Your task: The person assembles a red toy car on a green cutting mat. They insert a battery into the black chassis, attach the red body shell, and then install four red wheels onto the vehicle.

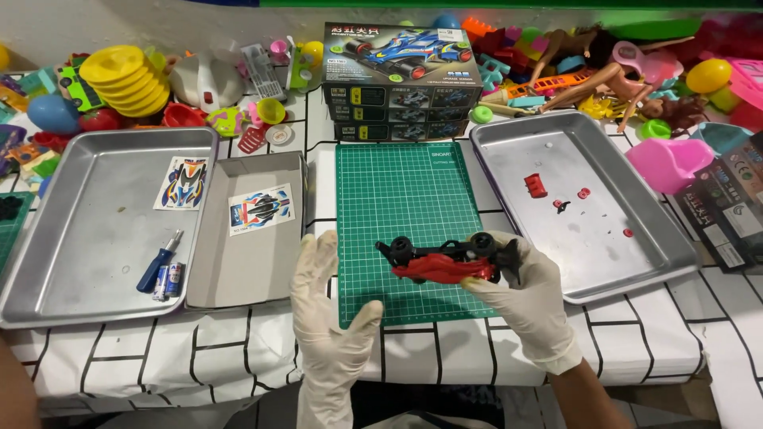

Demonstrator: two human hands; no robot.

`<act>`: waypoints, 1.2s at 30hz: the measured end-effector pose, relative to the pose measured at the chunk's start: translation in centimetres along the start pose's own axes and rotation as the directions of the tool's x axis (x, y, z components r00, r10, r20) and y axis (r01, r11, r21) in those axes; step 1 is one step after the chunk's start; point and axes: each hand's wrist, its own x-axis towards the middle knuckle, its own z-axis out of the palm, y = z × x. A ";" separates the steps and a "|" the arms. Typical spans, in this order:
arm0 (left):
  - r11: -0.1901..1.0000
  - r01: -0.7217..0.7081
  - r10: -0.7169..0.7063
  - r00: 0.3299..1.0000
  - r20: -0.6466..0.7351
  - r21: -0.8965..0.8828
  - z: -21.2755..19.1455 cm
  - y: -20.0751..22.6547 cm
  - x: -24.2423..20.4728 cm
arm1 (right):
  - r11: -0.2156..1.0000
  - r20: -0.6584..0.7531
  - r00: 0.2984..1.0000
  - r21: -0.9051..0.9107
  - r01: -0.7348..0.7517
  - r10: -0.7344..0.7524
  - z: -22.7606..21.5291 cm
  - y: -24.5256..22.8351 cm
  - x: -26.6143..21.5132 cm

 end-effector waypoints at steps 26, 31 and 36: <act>0.646 0.723 -0.494 0.639 0.589 -0.243 2.1 -2.9 -2.0 | 0.636 0.211 0.703 -0.310 0.707 -0.679 2.8 0.4 -2.8; 0.992 -0.081 0.120 0.866 0.486 -0.101 2.2 -4.0 -1.9 | 0.673 0.290 0.733 -0.291 0.680 -0.616 3.5 1.0 -4.1; 0.946 -0.144 0.028 0.930 0.367 0.291 2.3 -1.0 -1.3 | 0.673 0.247 0.725 -0.270 0.689 -0.643 4.5 1.3 -4.7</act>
